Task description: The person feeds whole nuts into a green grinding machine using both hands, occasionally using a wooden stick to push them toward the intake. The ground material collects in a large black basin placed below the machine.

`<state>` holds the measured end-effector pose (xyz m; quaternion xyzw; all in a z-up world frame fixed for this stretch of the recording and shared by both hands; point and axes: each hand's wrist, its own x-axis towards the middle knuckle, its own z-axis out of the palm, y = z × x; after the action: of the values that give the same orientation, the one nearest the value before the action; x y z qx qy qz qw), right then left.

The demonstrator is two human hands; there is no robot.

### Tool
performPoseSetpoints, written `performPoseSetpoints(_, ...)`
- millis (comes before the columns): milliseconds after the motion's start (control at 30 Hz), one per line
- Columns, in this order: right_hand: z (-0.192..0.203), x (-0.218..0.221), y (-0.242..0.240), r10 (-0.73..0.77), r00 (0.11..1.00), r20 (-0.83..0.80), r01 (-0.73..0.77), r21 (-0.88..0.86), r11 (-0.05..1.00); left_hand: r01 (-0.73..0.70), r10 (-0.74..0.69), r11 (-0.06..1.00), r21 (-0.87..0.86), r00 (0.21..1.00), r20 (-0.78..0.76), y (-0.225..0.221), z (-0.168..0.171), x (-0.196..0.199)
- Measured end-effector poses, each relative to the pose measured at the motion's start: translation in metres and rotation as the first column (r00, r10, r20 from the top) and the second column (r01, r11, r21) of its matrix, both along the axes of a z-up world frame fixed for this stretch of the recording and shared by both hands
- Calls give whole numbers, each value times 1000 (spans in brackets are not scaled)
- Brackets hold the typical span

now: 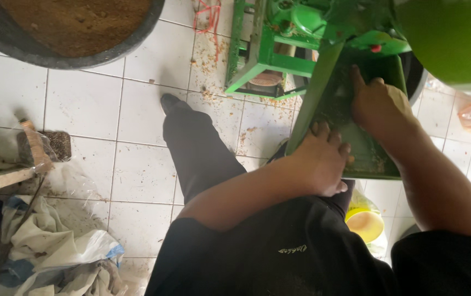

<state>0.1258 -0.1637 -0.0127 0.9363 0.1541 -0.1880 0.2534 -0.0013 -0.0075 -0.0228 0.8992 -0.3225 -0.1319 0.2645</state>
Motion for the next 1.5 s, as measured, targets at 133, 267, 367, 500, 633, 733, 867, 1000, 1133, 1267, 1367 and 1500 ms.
performPoseSetpoints(133,-10,24,-6,-93,984,-153,91,-19,996,10,-10,1000,17,1000,-18,2,2,2)
performPoseSetpoints(267,-36,53,-7,-63,985,-159,56,-46,997,-3,3,999,48,1000,-4,5,2,-1)
performPoseSetpoints(367,-48,71,-7,-79,987,-140,75,-28,997,-16,15,999,39,999,34,4,1,1)
performPoseSetpoints(500,-47,70,-8,-194,973,-124,200,36,979,-25,24,999,35,999,38,4,-3,1)
performPoseSetpoints(633,-25,39,-8,6,999,-50,-1,116,993,-23,21,999,32,999,43,5,-4,2)
performPoseSetpoints(733,-17,25,3,-49,990,-134,58,63,996,-22,22,999,26,1000,21,6,-3,3)
performPoseSetpoints(867,-21,20,4,-43,989,-138,57,93,994,-27,26,999,41,999,28,7,0,3)
performPoseSetpoints(1000,-37,33,-8,107,992,67,-119,210,970,-25,23,996,90,1000,15,9,7,2)
performPoseSetpoints(1133,-61,64,-19,28,1000,7,-29,208,978,-34,32,994,104,999,20,10,12,2)
performPoseSetpoints(1267,-83,73,-25,59,997,56,-67,169,983,-40,38,992,121,999,23,11,12,1)
performPoseSetpoints(1367,-86,71,-17,143,987,68,-152,144,978,-41,37,993,111,999,37,11,11,1)
performPoseSetpoints(1500,-77,64,10,129,992,13,-130,59,990,-40,36,992,119,999,38,11,11,1)
